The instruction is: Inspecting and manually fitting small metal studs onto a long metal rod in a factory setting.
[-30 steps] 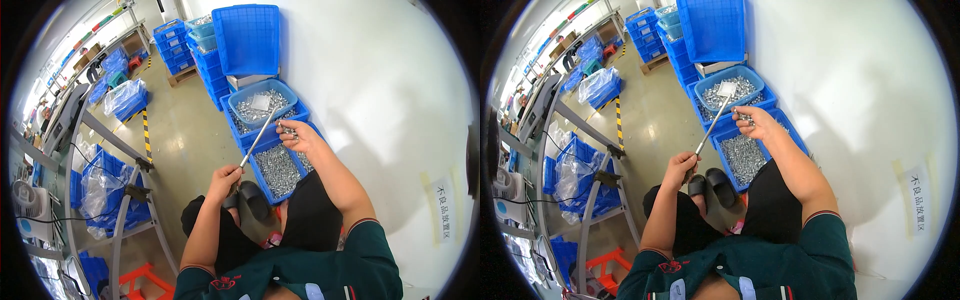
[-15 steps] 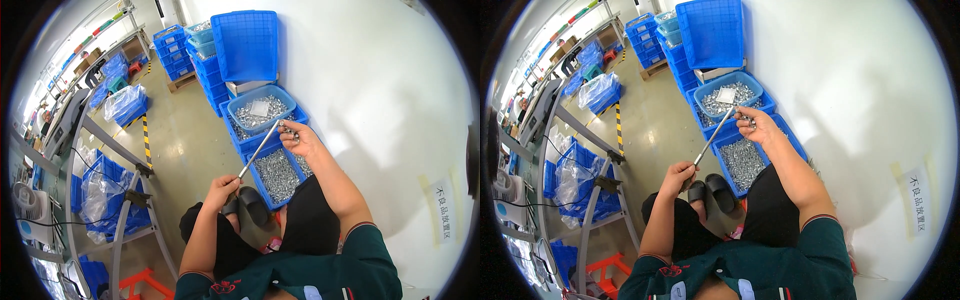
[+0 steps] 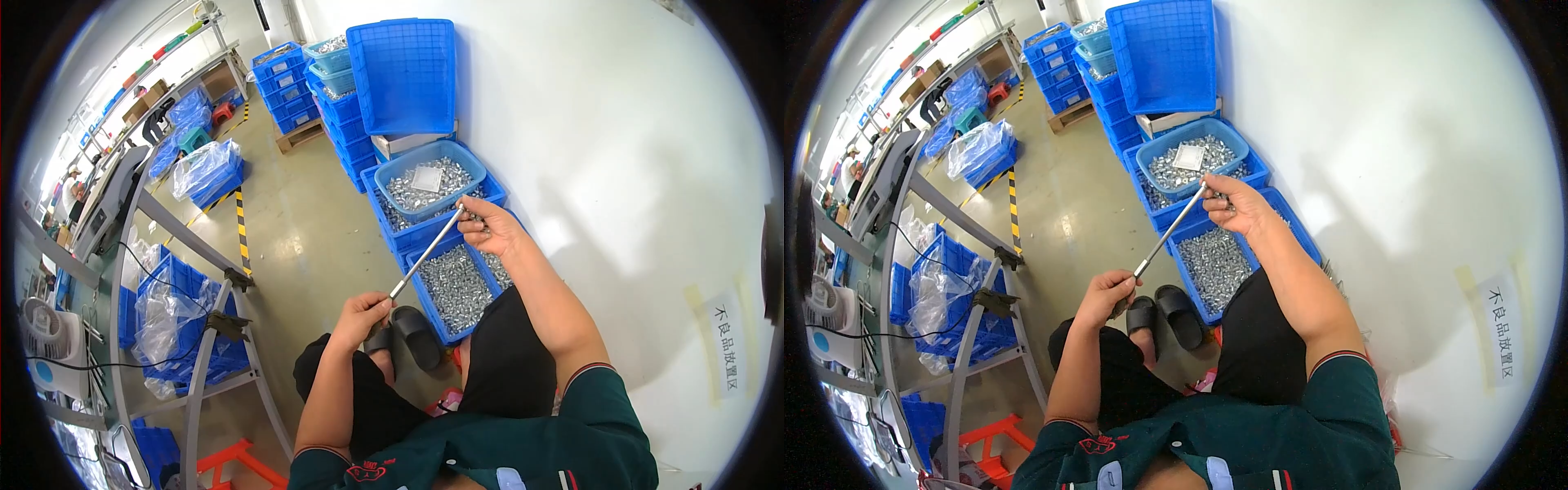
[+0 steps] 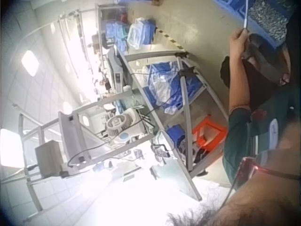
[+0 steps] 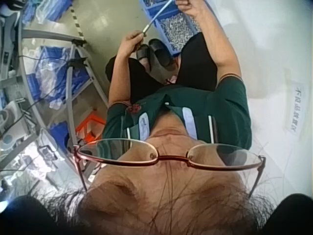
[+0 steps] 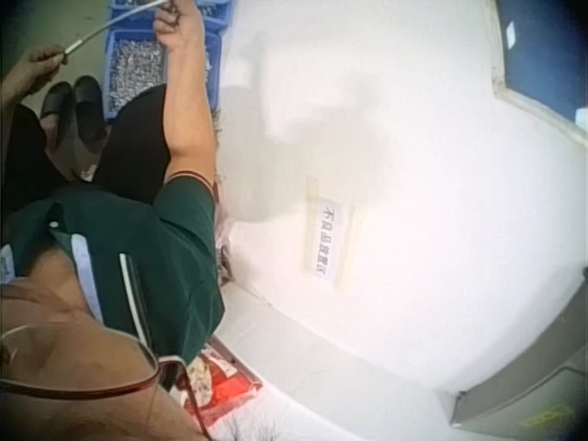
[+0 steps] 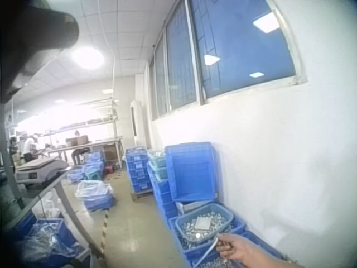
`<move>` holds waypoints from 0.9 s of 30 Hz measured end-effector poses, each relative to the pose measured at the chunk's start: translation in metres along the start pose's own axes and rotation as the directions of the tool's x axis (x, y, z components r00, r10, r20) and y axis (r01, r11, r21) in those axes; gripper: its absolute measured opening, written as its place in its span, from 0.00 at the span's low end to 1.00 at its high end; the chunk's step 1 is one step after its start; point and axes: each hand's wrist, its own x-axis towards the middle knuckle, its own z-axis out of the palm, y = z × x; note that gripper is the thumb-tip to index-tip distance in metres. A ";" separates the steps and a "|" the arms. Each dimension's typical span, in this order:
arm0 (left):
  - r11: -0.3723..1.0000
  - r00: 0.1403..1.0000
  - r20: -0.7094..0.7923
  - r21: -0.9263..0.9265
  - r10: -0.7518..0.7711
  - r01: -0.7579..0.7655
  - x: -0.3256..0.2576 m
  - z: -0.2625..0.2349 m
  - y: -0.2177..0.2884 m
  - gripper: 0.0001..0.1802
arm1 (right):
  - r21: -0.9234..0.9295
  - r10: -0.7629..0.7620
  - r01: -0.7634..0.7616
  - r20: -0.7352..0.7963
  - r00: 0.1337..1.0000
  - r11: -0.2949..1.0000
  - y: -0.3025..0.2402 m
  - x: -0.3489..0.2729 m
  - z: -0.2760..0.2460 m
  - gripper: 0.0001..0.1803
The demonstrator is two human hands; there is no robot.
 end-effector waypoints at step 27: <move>0.963 0.996 -0.029 -0.255 0.084 -0.088 0.000 0.002 0.001 0.11 | -0.158 0.022 -0.060 -0.232 0.972 0.986 0.002 0.001 0.002 0.13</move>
